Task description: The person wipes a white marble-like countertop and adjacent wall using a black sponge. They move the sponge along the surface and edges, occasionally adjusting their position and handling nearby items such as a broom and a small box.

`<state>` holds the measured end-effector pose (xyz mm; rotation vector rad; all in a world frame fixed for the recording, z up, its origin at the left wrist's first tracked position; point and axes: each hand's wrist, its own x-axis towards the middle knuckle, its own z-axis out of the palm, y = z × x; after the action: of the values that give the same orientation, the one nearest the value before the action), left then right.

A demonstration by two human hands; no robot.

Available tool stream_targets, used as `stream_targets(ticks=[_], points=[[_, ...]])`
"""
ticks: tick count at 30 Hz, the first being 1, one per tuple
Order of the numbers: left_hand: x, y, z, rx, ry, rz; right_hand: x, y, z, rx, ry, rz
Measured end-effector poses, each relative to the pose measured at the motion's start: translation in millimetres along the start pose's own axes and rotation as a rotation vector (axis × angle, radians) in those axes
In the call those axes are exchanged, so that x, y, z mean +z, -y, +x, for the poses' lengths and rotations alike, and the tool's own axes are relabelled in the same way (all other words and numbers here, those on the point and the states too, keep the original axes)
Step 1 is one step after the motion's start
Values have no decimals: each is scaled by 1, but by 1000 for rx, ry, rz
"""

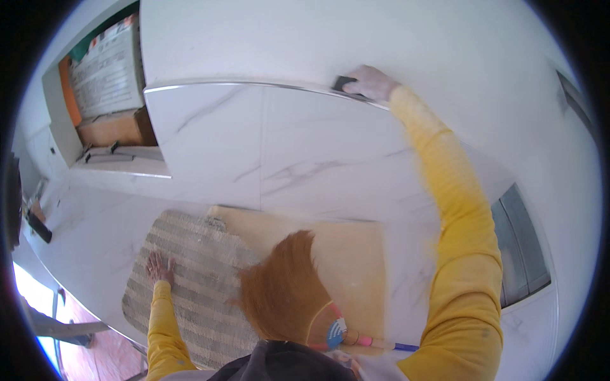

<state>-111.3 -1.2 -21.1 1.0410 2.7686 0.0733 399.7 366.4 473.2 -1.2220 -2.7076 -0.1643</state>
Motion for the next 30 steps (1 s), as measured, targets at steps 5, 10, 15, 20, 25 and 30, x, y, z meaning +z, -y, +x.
stream_targets(ticks=[5, 10, 15, 20, 25, 30], points=[[-6, -8, 0, -25, 39, 44, -4, -129, -135, 139, -118, 127], [-4, -6, -4, -27, 50, 85, 1, -106, -137, 228, -218, 227], [-5, -4, -3, -23, 32, 11, 28, -12, -39, 108, -271, 74], [-11, -6, -5, 10, 28, -56, 49, 92, 71, -81, -322, -94], [-8, 8, -6, 29, 7, -111, 58, 254, 172, -227, -295, -94], [-1, 17, 1, 46, 0, -113, 58, 369, 262, -320, -320, -83]])
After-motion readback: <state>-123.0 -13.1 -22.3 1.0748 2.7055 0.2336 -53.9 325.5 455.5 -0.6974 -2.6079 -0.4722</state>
